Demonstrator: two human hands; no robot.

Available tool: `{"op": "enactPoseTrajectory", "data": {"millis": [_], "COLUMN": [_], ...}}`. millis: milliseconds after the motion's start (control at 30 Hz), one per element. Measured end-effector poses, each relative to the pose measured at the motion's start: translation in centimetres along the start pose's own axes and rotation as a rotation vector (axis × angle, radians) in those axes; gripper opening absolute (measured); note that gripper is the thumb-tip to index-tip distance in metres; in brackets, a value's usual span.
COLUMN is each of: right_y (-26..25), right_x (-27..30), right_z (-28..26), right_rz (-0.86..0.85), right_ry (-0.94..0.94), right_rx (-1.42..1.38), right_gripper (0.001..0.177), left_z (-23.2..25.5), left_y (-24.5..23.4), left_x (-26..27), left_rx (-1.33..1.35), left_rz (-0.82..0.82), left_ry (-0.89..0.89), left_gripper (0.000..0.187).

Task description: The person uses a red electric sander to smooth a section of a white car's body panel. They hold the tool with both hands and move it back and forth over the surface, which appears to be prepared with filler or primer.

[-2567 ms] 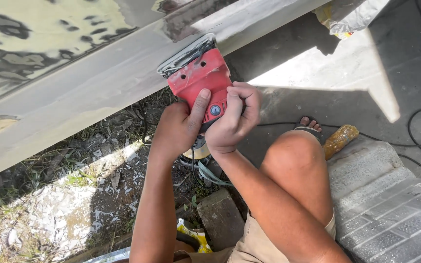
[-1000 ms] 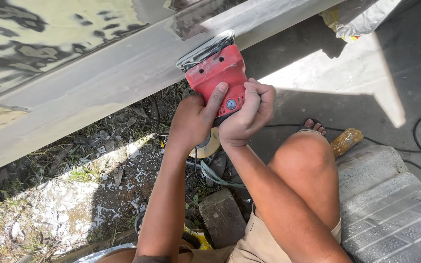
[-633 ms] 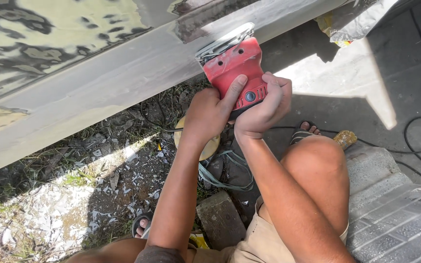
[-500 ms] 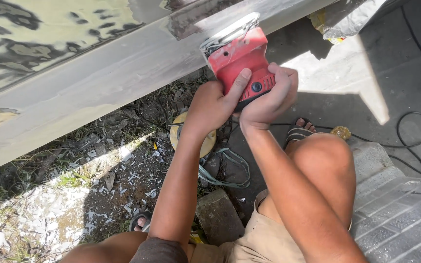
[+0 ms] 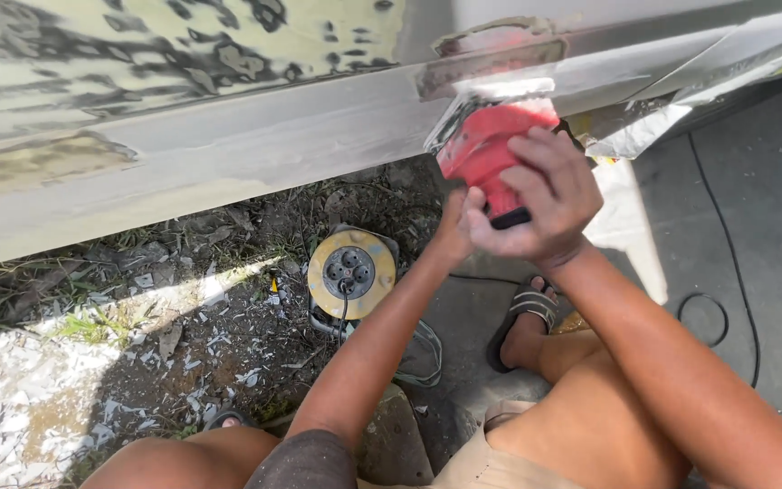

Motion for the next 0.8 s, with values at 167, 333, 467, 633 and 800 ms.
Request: {"op": "enactPoseTrajectory", "data": {"millis": [167,333,467,633,800], "right_y": [2.1,1.0,-0.1,0.1,1.3], "right_x": [1.5,2.3,3.7,3.5,3.6], "right_z": [-3.4,-1.7,0.8,0.8,-0.6], "right_rz": [0.01,-0.017,-0.045,-0.134,-0.1], "right_ry": [-0.179,-0.231,-0.251,-0.122,0.04], "right_rx": [-0.127,-0.169,-0.135,-0.168,-0.161], "right_gripper": [0.017,0.007,0.011,0.023,0.016], "left_z": [4.4,20.5,21.6,19.3,21.2], "left_y": [-0.6,1.9,5.7,6.2,2.8], "left_x": [4.8,8.3,7.8,6.7,8.1], "left_rx": [0.099,-0.162,0.019,0.301,0.157], "left_rz": [0.658,0.187,0.123,0.211,0.48], "left_ry": [0.083,-0.17,-0.412,-0.172,-0.287], "left_gripper": [0.031,0.071,0.109,0.045,0.039]}}
Point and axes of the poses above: each hand's wrist, its own x-axis away from the middle knuckle, its own y-axis out of the palm, z = x × y, the point moved 9 cm from there along -x, towards the middle knuckle, and after that the axes turned 15 degrees about z, right-handed, at the moved point
